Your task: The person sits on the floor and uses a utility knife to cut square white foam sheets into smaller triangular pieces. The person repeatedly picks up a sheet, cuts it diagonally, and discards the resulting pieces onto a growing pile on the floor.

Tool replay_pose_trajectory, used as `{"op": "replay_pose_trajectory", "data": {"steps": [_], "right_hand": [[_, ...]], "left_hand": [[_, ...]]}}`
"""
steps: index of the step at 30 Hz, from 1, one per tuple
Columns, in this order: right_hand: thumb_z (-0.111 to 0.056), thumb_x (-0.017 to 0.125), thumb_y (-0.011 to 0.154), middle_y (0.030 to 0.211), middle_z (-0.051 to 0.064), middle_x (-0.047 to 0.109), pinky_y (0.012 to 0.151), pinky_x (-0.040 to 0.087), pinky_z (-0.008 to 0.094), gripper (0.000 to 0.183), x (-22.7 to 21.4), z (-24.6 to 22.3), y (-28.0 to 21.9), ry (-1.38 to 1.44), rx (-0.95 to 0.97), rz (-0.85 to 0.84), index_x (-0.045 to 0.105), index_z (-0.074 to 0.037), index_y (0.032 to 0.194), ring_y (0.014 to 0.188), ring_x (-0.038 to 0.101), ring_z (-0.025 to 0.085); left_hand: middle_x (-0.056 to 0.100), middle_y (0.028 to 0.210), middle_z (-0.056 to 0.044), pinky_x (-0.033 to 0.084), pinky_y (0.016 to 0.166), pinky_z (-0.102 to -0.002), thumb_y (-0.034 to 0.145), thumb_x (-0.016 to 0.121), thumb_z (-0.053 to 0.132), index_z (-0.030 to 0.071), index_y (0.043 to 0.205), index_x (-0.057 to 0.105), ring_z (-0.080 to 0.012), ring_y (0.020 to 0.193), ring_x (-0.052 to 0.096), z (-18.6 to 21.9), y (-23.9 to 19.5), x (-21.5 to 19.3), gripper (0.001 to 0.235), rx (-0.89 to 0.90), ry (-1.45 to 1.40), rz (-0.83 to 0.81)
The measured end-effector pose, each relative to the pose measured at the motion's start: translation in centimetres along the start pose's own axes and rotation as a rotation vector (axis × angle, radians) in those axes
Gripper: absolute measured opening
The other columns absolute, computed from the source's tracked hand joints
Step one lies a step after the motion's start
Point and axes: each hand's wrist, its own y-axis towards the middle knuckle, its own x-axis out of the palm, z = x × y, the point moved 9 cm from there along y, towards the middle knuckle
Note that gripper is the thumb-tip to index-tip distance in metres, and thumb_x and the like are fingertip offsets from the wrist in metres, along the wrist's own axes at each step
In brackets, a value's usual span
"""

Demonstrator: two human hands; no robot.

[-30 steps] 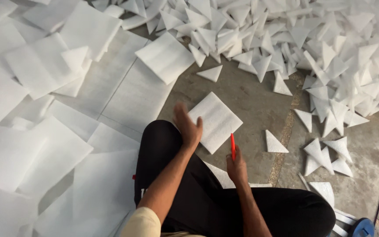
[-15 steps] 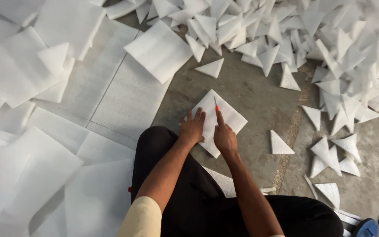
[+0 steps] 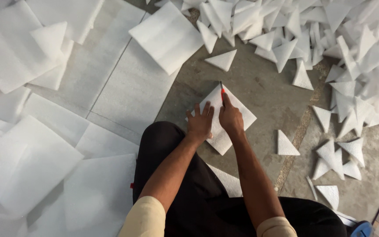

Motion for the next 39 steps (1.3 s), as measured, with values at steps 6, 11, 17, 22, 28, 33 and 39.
{"op": "replay_pose_trajectory", "data": {"steps": [6,11,17,22,28,33,39], "right_hand": [[-0.021,0.045,0.100,0.096,0.026,0.073,0.078,0.060,0.055,0.058,1.4,3.2,-3.9,0.119,0.249,-0.205,0.038,-0.028,0.157,0.080,0.076,0.045],[-0.018,0.050,0.097,0.089,0.031,0.072,0.076,0.058,0.057,0.064,1.8,4.3,-14.5,-0.004,0.202,-0.233,0.036,-0.026,0.158,0.084,0.072,0.048],[-0.018,0.050,0.095,0.090,0.029,0.073,0.080,0.056,0.057,0.066,1.6,6.1,-27.7,0.014,0.284,-0.375,0.035,-0.032,0.157,0.087,0.072,0.047],[-0.019,0.051,0.096,0.091,0.027,0.074,0.077,0.055,0.057,0.065,0.0,5.8,-27.6,0.063,0.226,-0.235,0.034,-0.028,0.157,0.085,0.072,0.046],[-0.021,0.052,0.095,0.086,0.027,0.073,0.072,0.055,0.055,0.065,0.1,5.1,-23.2,0.245,0.267,-0.140,0.035,-0.028,0.157,0.079,0.075,0.045],[-0.020,0.054,0.096,0.087,0.030,0.072,0.071,0.053,0.058,0.063,0.5,3.6,-16.7,0.212,0.104,0.002,0.040,-0.025,0.158,0.079,0.070,0.049],[-0.019,0.052,0.098,0.090,0.031,0.072,0.073,0.055,0.060,0.060,1.4,2.7,-6.7,0.126,-0.006,0.039,0.040,-0.020,0.156,0.081,0.071,0.050]], "left_hand": [[0.019,0.168,-0.009,0.037,0.107,-0.073,0.061,0.096,0.046,0.013,0.158,0.028,-0.0435,0.149,0.023,-0.1,0.1,0.6,0.123,0.003,-0.007,0.001],[0.019,0.169,-0.006,0.037,0.108,-0.073,0.061,0.097,0.047,0.014,0.159,0.030,-0.0417,0.150,0.024,0.1,0.0,0.1,0.123,-0.007,-0.015,0.005],[0.020,0.166,-0.007,0.041,0.105,-0.070,0.059,0.097,0.049,0.015,0.157,0.031,-0.0410,0.148,0.027,-0.1,0.7,2.1,0.123,-0.009,0.001,-0.009],[0.053,0.147,-0.018,0.060,0.095,-0.056,0.101,0.067,0.054,0.008,0.143,0.053,-0.0376,0.122,0.068,0.1,1.4,7.4,0.064,-0.017,-0.174,-0.134],[0.018,0.163,-0.016,0.035,0.108,-0.069,0.084,0.081,0.048,0.014,0.157,0.026,-0.0385,0.145,0.028,-1.6,0.6,4.4,0.097,-0.164,-0.018,-0.077],[0.002,0.172,-0.010,0.024,0.113,-0.076,0.074,0.091,0.045,0.017,0.164,0.015,-0.0413,0.154,0.011,-1.6,0.6,1.2,0.122,-0.130,-0.054,-0.189],[0.009,0.173,-0.003,0.030,0.110,-0.076,0.073,0.091,0.040,0.014,0.163,0.021,-0.0406,0.154,0.017,-0.9,0.7,1.7,0.117,-0.052,0.028,-0.085]]}}
